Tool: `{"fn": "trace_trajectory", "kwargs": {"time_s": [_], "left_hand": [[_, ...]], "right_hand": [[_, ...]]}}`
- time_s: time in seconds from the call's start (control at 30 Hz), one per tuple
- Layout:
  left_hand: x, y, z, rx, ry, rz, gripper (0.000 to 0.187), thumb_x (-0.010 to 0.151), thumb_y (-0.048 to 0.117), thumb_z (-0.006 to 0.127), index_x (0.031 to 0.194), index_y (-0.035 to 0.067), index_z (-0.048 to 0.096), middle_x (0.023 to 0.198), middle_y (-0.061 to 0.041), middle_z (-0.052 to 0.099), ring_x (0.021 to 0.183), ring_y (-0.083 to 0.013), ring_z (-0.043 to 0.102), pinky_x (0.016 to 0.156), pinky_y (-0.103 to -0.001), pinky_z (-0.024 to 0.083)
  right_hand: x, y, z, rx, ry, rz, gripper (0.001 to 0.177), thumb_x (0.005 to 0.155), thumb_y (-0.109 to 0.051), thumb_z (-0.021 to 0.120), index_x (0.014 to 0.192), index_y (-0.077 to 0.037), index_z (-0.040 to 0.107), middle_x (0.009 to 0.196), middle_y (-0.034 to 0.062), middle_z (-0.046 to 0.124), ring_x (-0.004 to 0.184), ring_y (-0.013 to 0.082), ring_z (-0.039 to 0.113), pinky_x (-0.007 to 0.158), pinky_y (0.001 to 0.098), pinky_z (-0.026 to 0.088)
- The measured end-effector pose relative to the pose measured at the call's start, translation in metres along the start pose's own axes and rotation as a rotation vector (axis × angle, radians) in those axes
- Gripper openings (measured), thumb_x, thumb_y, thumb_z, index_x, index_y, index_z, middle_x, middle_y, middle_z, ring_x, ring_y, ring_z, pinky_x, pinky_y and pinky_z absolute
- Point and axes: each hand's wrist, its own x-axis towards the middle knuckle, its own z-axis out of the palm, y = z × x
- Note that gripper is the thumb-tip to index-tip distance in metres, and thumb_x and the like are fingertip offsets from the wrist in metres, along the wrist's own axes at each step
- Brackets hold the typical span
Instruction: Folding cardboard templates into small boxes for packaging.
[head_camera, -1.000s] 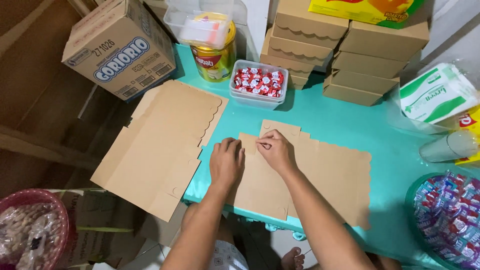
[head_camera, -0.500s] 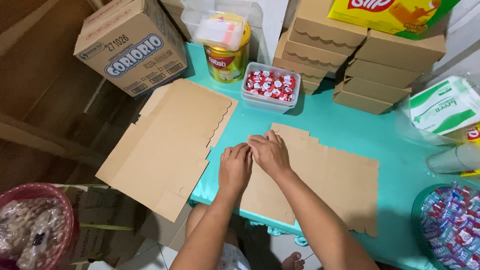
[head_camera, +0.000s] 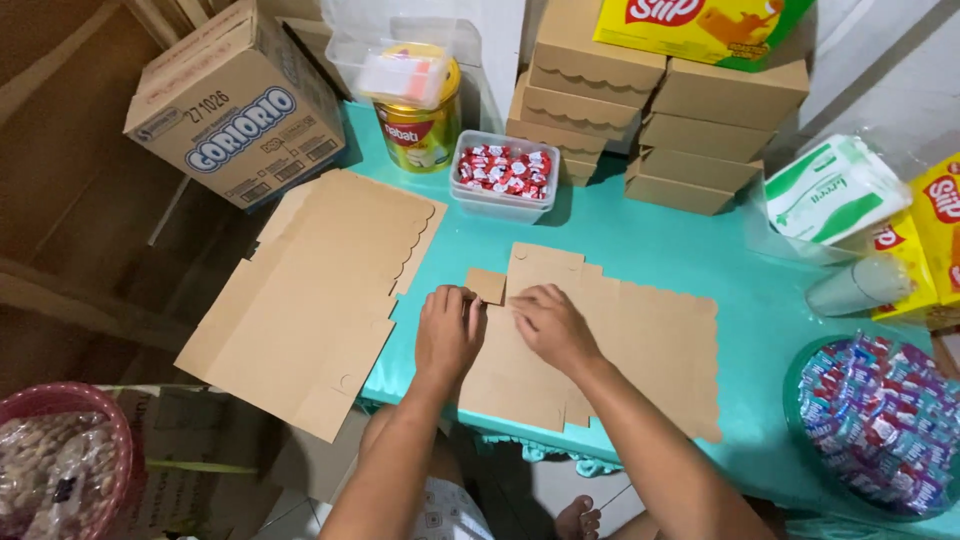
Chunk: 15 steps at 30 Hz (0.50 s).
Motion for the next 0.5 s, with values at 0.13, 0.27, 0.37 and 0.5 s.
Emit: {"fn": "trace_trajectory", "kwargs": {"time_s": [0.13,0.27,0.37,0.5], "left_hand": [[0.004,0.007,-0.015,-0.165,-0.209,-0.138,0.026,0.101,0.035,0.057,0.115,0.013,0.06,0.114,-0.008,0.063,0.109,-0.031,0.064,0.099,-0.043,0.049],[0.004,0.017,-0.014,-0.254,-0.044,-0.101,0.041,0.1,0.02,0.062,0.134,0.002,0.05,0.124,-0.021,0.057,0.118,-0.0409,0.06,0.102,-0.047,0.05],[0.009,0.028,-0.008,-0.245,0.026,-0.112,0.024,0.104,0.02,0.057,0.124,0.006,0.052,0.115,-0.01,0.053,0.096,-0.0281,0.064,0.086,-0.04,0.056],[0.021,0.034,0.011,-0.155,-0.208,0.039,0.02,0.105,0.029,0.055,0.116,0.014,0.061,0.109,-0.004,0.058,0.103,-0.0263,0.064,0.092,-0.038,0.052]], "right_hand": [[-0.025,0.052,0.004,0.053,0.245,0.454,0.019,0.096,-0.025,0.063,0.11,-0.029,0.074,0.101,-0.0042,0.07,0.094,0.0228,0.07,0.084,0.0405,0.06],[-0.021,0.081,-0.017,0.306,0.14,0.835,0.034,0.092,-0.036,0.06,0.124,-0.031,0.072,0.104,-0.0057,0.077,0.107,0.0218,0.071,0.098,0.042,0.054],[-0.01,0.098,-0.011,0.351,-0.007,0.858,0.046,0.087,-0.045,0.064,0.133,-0.039,0.066,0.111,-0.0101,0.076,0.117,0.0187,0.068,0.104,0.04,0.052],[0.005,0.117,-0.003,0.316,-0.143,0.875,0.057,0.086,-0.056,0.062,0.141,-0.041,0.059,0.101,-0.0123,0.077,0.11,0.0169,0.07,0.101,0.0382,0.053]]}}
